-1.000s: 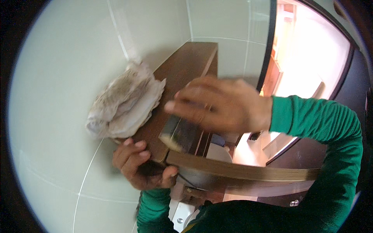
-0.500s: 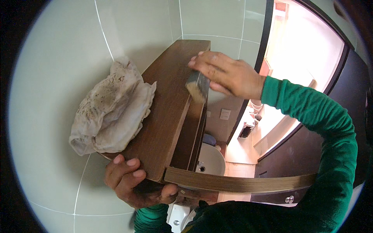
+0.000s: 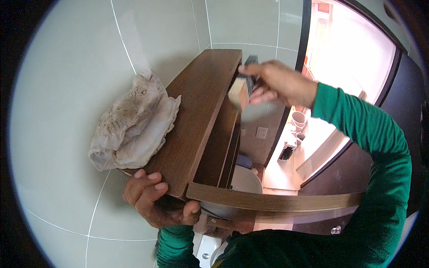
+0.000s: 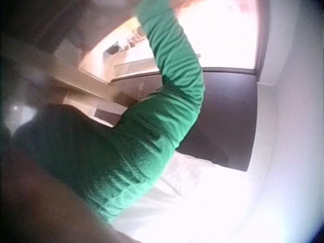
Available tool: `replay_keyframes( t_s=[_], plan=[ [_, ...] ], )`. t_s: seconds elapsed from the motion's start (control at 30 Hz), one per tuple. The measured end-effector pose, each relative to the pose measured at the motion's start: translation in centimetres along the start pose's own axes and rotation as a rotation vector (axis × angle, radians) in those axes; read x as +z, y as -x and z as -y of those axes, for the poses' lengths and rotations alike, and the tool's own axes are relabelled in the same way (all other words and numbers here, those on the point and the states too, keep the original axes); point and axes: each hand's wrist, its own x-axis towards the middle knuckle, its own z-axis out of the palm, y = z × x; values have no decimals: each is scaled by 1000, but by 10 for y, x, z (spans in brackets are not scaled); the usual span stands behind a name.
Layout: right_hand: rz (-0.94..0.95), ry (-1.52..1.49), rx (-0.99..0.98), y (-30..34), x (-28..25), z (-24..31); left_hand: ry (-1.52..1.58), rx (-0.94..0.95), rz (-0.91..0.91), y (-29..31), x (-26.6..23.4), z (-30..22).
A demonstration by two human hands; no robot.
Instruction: The person sands the edges and surfaces of a wooden cabinet using a sanding block. They wipe the cabinet with a cloth to remove dust and continue sanding different sections of the furniture piece.
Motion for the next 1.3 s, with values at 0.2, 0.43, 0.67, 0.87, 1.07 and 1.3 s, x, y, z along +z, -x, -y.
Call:
replay_keyframes(
  t_s=[0.2, 0.43, 0.67, 0.87, 1.07, 1.3],
  plan=[
    [104, 51, -24, 60, 53, 9, 5, 11, -34, 5, 0, 1],
    [-19, 80, -6, 30, 56, 1, -80, 193, 62, 1, -11, 15],
    [-77, 45, -16, -6, 41, -5, -96, 344, -75, 8, -4, 29],
    [-233, 25, 28, -82, -19, -15, -72, 417, -195, 11, 1, 40],
    [-263, -34, -45, -170, -81, -35, -107, 484, -165, 7, -1, 43],
    [-249, -22, -16, -158, -68, -32, -96, 505, -144, 10, -2, 48]
  ],
)
